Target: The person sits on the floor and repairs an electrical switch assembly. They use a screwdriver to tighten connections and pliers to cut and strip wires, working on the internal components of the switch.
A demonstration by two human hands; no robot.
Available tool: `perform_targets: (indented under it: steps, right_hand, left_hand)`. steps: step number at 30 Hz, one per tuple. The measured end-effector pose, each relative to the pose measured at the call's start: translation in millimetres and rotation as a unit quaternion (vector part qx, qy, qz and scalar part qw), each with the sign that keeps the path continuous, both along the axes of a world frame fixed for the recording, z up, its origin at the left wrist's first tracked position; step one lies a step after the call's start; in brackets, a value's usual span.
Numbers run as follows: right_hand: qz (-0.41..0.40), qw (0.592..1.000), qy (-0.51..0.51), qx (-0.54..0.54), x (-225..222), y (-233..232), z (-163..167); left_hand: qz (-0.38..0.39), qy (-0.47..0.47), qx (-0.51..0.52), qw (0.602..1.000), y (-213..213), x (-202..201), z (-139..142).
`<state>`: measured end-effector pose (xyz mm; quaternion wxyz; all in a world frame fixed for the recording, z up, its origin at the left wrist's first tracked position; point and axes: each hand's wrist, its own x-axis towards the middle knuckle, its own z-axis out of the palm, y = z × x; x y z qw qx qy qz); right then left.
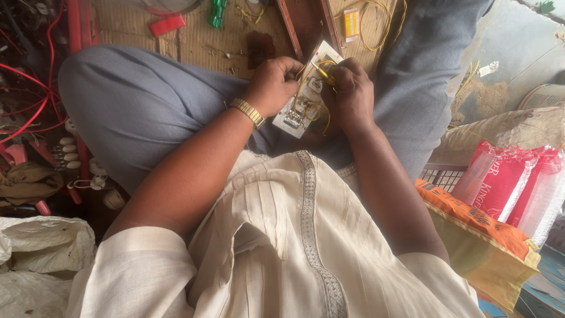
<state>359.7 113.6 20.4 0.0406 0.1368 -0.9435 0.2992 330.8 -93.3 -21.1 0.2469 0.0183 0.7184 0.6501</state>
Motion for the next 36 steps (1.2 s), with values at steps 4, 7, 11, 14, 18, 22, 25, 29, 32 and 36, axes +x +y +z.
perform_targets:
  steps: [4,7,11,14,18,22,25,29,32,36]
  right_hand:
    - [0.014,1.0,0.006,-0.004,0.4,-0.3,5.4]
    - [0.025,1.0,0.0,-0.009,0.1,-0.5,10.3]
    - [0.043,0.999,0.001,0.013,-0.8,-1.6,13.9]
    - [0.055,0.998,0.005,0.033,-0.2,-2.3,15.1]
    - [0.049,0.997,0.025,0.044,0.2,-3.6,15.3]
    - [0.058,0.997,0.024,0.054,0.9,-3.4,16.2]
    - [0.065,0.995,0.031,0.074,1.6,-3.2,17.5]
    - [0.067,0.994,0.025,0.083,2.6,-4.1,18.8]
    - [0.043,0.998,0.014,0.051,2.7,-6.3,18.3]
    - [-0.047,0.994,-0.051,-0.086,1.8,-9.4,16.9]
  left_hand:
    - [0.0,-0.017,-0.027,0.999,-0.4,-0.9,2.4]
    - [0.001,-0.01,-0.043,0.999,-0.9,-0.5,3.0]
    - [0.002,0.024,-0.049,0.998,-2.0,-1.5,1.5]
    - [-0.002,0.036,-0.06,0.998,-2.9,-1.7,0.7]
    - [-0.001,0.047,-0.055,0.997,-3.4,-1.6,1.2]
    - [-0.003,0.064,-0.073,0.995,-3.2,-1.6,0.6]
    - [-0.009,0.08,-0.066,0.995,-3.6,-1.0,-0.8]
    - [-0.011,0.112,-0.076,0.991,-3.1,-0.9,-1.7]
    - [-0.008,0.084,-0.094,0.992,-1.8,-2.0,2.8]
    - [0.092,0.224,-0.16,0.957,-2.4,-1.9,19.5]
